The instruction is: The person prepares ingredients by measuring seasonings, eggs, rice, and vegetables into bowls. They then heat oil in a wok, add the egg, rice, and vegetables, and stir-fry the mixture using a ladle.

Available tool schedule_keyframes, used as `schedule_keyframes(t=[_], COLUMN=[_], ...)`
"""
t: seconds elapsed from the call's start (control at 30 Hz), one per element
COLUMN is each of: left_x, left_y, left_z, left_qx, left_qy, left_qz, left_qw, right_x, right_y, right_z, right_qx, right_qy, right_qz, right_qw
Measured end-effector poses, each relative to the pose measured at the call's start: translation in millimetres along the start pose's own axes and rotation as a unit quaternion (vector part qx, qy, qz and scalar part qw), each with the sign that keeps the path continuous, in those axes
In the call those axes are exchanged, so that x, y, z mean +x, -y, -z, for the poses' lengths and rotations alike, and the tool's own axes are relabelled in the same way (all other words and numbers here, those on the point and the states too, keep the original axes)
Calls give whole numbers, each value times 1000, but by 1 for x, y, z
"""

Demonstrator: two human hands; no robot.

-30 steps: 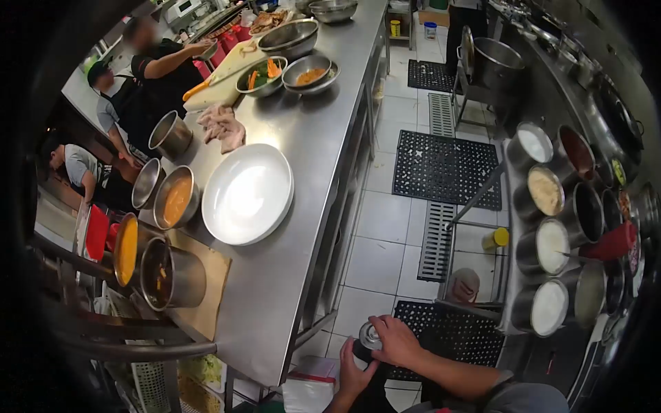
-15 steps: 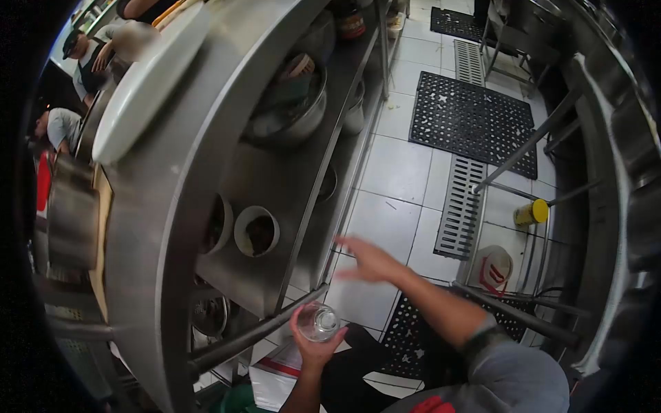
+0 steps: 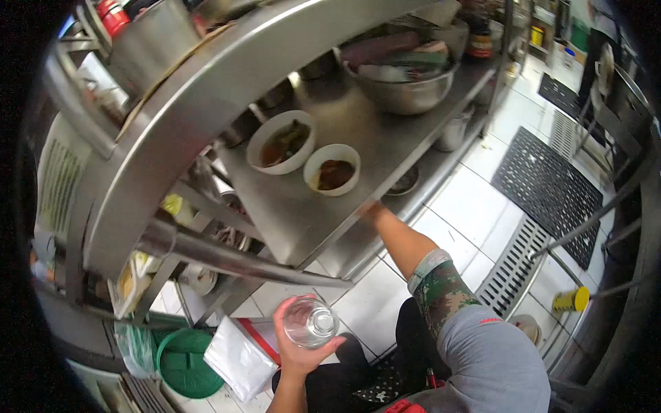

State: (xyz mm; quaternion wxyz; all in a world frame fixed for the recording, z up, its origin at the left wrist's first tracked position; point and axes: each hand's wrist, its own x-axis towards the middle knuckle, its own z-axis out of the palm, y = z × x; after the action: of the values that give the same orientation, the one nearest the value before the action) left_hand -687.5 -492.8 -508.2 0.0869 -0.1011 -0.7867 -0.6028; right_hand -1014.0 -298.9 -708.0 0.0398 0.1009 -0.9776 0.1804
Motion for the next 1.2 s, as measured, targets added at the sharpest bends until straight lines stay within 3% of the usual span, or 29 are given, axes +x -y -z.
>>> schedule_keyframes(t=[0.07, 0.23, 0.3, 0.4, 0.47, 0.5, 0.6, 0.77, 1.0, 1.2], left_x=[-9, -14, -16, -15, -18, -19, -21, -11, 3, 11], left_y=[0, -5, -12, -19, -16, -10, -7, -10, -8, 0], left_z=[4, -5, -2, 4, 4, 3, -2, -14, -37, -48], left_qx=[36, 43, 63, 206, 194, 166, 136, 160, 168, 174], left_qy=[11, -70, -63, -56, -81, -94, -108, -92, -44, -19], left_qz=[7, 15, 38, -10, -7, 9, 33, 25, 19, -2], left_qw=[999, 996, 995, 977, 978, 982, 984, 983, 985, 985], right_x=[7, 10, 1, -33, -65, -83, -125, -178, -196, -197], right_y=[2, -3, -7, -16, -18, -11, -17, -13, 28, 69], right_z=[-1, -2, -2, 3, 24, 49, 82, 165, 283, 321], right_qx=[-11, -16, -13, -17, 161, 337, 301, 199, 144, 22], right_qy=[10, 18, -3, -97, -89, -32, -102, 76, 200, 304], right_qz=[5, 17, 30, 84, 42, -47, 28, 139, 216, 269], right_qw=[1000, 1000, 999, 992, 982, 940, 948, 967, 945, 914])
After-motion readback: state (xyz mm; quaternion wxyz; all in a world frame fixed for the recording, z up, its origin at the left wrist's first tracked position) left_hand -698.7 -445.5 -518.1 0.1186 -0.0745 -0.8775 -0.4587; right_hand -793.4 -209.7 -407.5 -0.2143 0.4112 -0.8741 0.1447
